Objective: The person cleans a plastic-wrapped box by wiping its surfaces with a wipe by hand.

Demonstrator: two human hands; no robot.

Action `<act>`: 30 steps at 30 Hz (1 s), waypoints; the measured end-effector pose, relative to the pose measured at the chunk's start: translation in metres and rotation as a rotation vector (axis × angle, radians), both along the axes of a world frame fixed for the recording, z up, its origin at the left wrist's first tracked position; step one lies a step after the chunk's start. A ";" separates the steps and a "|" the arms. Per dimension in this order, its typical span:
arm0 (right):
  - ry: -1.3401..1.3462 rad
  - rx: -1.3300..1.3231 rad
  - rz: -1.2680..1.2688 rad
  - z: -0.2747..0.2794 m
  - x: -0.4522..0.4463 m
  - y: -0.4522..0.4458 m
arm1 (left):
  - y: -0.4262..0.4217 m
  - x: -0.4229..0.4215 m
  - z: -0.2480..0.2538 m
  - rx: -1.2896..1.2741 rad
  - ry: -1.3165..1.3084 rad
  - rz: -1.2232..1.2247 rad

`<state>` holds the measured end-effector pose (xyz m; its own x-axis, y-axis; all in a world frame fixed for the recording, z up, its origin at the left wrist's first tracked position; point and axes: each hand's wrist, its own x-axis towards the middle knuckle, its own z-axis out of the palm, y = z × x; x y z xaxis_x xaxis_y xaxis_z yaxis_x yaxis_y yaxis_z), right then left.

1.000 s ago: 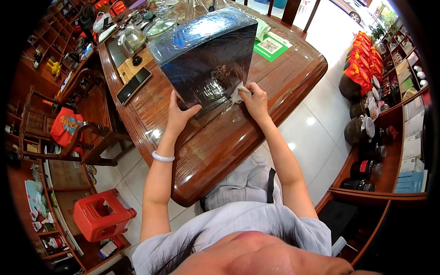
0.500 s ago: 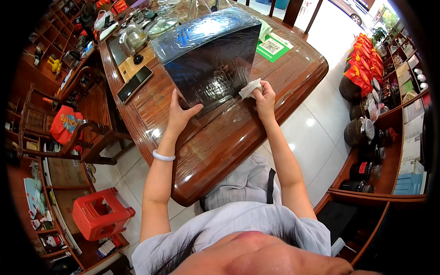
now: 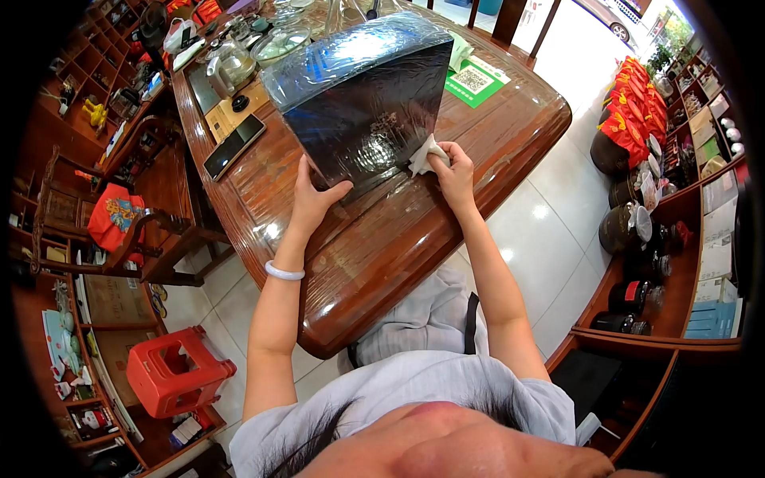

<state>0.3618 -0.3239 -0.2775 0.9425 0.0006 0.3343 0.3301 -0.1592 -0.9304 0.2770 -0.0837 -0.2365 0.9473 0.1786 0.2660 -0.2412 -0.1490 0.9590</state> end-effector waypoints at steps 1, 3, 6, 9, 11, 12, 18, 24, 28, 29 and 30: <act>-0.001 0.000 0.000 0.000 0.000 0.000 | 0.000 0.000 0.000 -0.004 -0.001 0.000; -0.001 0.001 0.000 0.001 -0.001 0.000 | 0.000 0.000 0.000 0.004 -0.011 0.006; 0.008 -0.013 -0.001 0.002 -0.002 0.000 | 0.000 0.001 0.000 0.023 -0.022 0.010; -0.002 -0.020 -0.004 0.002 -0.002 0.000 | 0.001 0.001 -0.001 0.037 -0.026 0.008; -0.004 0.012 -0.024 0.000 -0.001 0.001 | 0.001 0.001 -0.001 0.039 -0.028 0.007; -0.004 0.012 -0.024 0.000 -0.001 0.001 | 0.001 0.001 -0.001 0.026 -0.030 0.001; 0.006 0.020 -0.017 0.001 -0.001 0.001 | 0.001 0.001 -0.001 0.013 -0.042 -0.003; 0.007 0.012 0.011 0.001 -0.001 0.001 | 0.000 0.000 0.000 0.031 -0.034 0.006; -0.011 0.017 -0.013 0.003 -0.003 0.001 | 0.001 0.001 0.000 0.024 -0.025 0.002; -0.018 0.009 -0.016 0.003 -0.003 0.001 | 0.000 0.000 0.000 0.024 -0.025 0.002; -0.017 0.009 -0.015 0.003 -0.003 0.001 | 0.000 0.000 0.002 0.018 -0.026 0.000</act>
